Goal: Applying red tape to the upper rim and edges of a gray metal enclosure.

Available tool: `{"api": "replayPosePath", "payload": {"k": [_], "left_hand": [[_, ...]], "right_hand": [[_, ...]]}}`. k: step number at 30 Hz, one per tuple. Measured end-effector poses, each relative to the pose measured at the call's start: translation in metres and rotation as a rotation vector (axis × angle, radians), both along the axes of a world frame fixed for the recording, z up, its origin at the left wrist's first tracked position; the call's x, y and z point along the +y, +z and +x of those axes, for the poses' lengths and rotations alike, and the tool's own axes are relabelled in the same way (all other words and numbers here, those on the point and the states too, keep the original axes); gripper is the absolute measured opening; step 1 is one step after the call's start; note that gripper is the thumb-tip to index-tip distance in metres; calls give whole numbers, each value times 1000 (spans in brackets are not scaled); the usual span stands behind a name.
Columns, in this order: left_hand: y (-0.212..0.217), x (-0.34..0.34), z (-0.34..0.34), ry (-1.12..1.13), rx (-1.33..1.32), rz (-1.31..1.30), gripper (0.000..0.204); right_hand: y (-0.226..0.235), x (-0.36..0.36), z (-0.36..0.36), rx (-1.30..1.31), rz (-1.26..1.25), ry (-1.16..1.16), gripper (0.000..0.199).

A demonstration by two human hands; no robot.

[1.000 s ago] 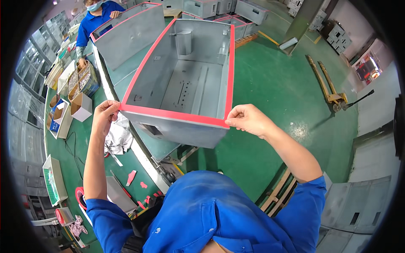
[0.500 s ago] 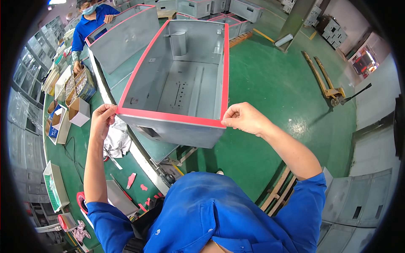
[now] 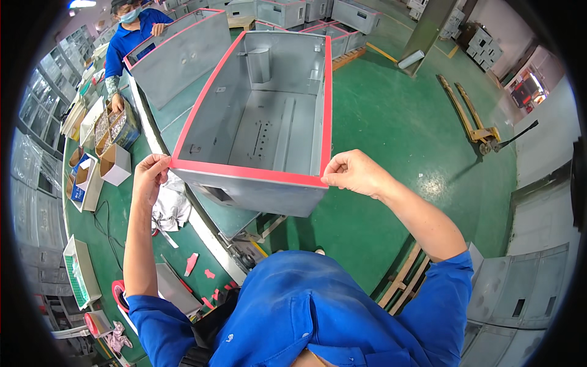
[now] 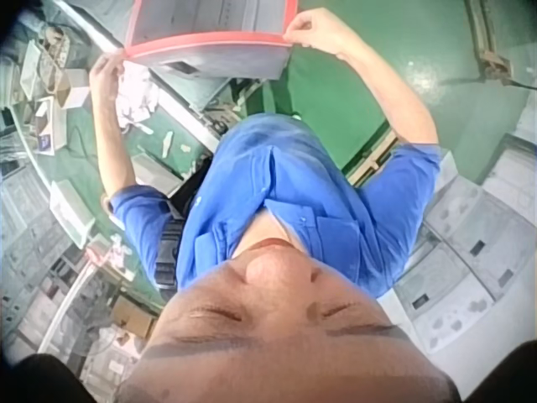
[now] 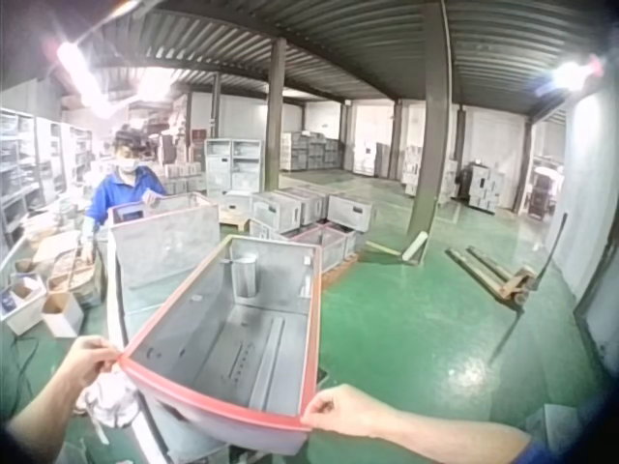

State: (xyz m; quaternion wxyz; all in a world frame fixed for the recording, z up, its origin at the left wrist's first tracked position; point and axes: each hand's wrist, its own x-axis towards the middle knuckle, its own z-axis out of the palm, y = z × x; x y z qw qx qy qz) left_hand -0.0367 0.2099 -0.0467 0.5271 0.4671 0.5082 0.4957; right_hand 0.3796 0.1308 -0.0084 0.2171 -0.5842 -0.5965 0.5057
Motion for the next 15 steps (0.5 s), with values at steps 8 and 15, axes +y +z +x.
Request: {"api": "replayPosePath", "payload": {"k": [8, 15], "left_hand": [[-1, 0, 0, 1, -10, 8, 6], [-1, -2, -1, -8, -13, 12, 6]], "right_hand": [[0, -2, -1, -8, 63, -11, 11], [-10, -6, -1, -11, 141, -16, 14]]}}
